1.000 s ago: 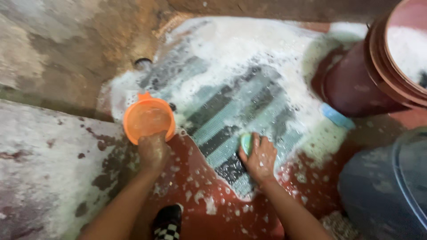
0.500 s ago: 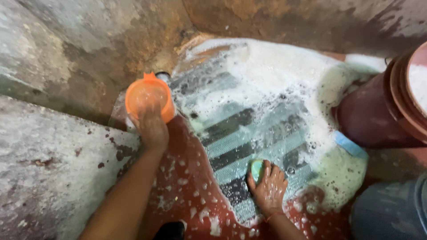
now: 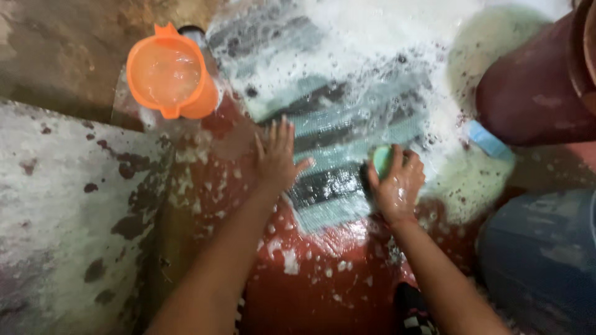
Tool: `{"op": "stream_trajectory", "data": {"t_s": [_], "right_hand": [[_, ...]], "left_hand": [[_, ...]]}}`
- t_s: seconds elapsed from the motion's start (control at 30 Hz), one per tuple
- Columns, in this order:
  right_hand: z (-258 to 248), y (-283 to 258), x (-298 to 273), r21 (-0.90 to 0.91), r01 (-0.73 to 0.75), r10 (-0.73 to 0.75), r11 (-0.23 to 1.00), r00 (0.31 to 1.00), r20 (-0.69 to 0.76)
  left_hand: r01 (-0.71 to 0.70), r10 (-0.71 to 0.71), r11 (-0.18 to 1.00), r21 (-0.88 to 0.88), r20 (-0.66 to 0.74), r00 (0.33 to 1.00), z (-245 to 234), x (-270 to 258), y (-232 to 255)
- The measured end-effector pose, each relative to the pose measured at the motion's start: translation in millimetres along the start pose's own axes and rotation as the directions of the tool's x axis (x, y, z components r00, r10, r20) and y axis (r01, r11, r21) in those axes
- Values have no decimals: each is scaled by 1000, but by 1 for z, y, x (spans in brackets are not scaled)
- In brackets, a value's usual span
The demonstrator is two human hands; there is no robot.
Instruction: The person scrubs a mat on the floor using a brush and soapy water. They pour water from a mug, apply soap, and vigorously scrub the surface with a small brush.
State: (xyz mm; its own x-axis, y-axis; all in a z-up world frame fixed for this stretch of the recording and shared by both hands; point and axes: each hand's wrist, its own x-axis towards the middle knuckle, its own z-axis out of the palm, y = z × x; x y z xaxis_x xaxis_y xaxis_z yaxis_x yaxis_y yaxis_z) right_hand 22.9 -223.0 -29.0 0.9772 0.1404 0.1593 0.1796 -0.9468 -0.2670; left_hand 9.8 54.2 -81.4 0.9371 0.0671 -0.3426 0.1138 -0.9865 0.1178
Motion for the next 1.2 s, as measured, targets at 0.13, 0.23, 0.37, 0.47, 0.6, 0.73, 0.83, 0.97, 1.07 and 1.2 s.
{"op": "stream_trajectory", "data": {"t_s": [0.13,0.23,0.37,0.47,0.6,0.73,0.83,0.97,1.07,1.2], "right_hand": [[-3,-23,3,-50,-78,80,996,996,48],[-5,-37,4,-8,-141,141,990,989,45],[44,-104,-43,343,-192,137,920,974,179],[92,-136,-80,209,159,-184,965,977,108],[94,-1,-41,-207,387,-407,899,911,-68],[2,75,12,-59,-350,349,935,878,327],[8,50,19,122,-248,239,961,967,82],[113,-113,-94,294,-37,-33,955,972,231],[130,-65,-89,-120,286,-291,951,956,-30],[40,86,-6,-210,-107,90,972,992,-89]], "left_hand": [[-4,4,1000,-28,0,1000,-11,-7,-9],[48,-36,998,-49,217,975,-14,-66,1],[84,-122,991,109,419,900,-16,-100,8],[142,-160,987,76,425,891,-16,-107,8],[206,-194,978,21,443,875,-15,-104,9],[201,-151,978,-53,477,866,-18,-98,7],[154,-89,983,-96,486,869,-14,-98,-4],[186,-123,978,-98,451,884,-6,-103,-7],[199,-110,968,-152,456,883,-4,-106,-10],[188,-115,978,-91,516,849,-10,-110,-9]]}}
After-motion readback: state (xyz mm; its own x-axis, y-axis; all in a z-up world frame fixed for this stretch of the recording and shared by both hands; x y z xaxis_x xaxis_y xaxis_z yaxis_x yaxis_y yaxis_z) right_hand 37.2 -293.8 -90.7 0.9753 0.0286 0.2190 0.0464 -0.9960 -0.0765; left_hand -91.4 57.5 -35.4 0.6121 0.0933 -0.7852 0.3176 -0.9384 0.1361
